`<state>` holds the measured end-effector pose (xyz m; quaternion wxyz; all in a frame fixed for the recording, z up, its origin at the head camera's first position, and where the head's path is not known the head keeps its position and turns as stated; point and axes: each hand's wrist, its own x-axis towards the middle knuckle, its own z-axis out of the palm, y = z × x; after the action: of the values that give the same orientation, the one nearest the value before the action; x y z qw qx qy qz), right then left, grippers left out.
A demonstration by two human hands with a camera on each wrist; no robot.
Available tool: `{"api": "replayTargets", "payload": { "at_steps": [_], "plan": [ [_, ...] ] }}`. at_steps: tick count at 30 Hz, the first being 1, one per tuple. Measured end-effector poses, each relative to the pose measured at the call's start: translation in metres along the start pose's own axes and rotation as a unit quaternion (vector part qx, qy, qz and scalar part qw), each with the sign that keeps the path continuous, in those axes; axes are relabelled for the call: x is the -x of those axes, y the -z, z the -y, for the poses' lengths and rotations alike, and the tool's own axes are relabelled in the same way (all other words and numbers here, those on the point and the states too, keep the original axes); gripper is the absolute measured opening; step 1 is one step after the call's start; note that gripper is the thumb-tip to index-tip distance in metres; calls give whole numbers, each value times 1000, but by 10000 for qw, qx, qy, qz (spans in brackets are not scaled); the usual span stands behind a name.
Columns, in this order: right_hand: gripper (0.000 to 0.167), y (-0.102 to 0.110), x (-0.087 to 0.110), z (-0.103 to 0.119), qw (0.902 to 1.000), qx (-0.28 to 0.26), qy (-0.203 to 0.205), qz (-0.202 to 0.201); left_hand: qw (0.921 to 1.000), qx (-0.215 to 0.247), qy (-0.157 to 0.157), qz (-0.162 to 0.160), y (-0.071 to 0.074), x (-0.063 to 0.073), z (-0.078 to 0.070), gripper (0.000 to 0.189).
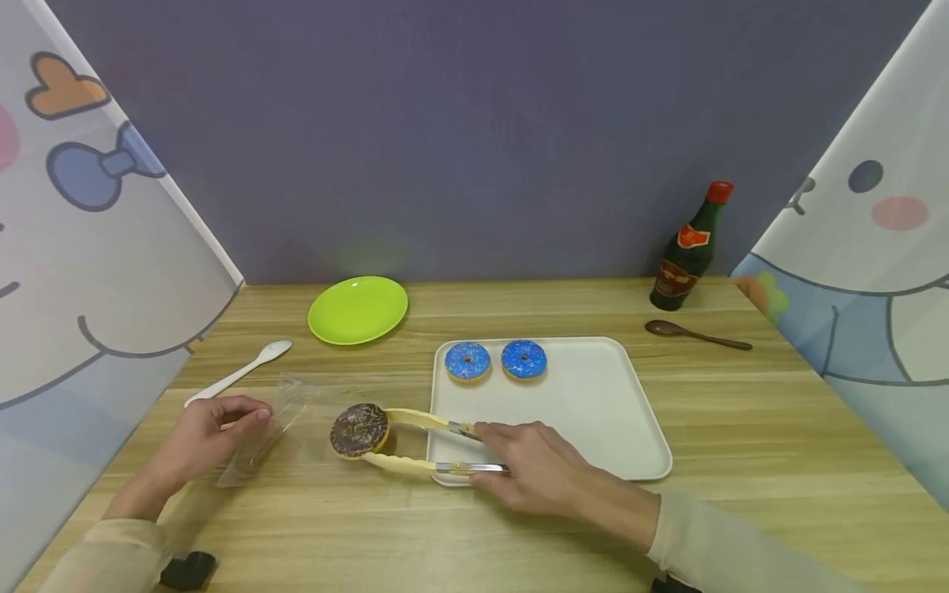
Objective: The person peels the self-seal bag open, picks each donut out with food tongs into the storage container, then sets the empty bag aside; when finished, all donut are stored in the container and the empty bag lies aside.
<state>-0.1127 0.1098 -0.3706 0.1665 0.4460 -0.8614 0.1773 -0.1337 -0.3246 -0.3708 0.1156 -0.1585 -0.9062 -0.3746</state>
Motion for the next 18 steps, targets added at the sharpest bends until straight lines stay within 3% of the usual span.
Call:
{"api": "replayTargets", "payload": {
  "at_steps": [7,18],
  "plan": [
    [50,16,27,-7,9992,-148,-166,-342,10000,25,65,-8,1,-2,0,5],
    [51,35,61,-16,9965,-84,-345,-759,9991,-341,205,-153,4,-1,1,6]
  ]
}}
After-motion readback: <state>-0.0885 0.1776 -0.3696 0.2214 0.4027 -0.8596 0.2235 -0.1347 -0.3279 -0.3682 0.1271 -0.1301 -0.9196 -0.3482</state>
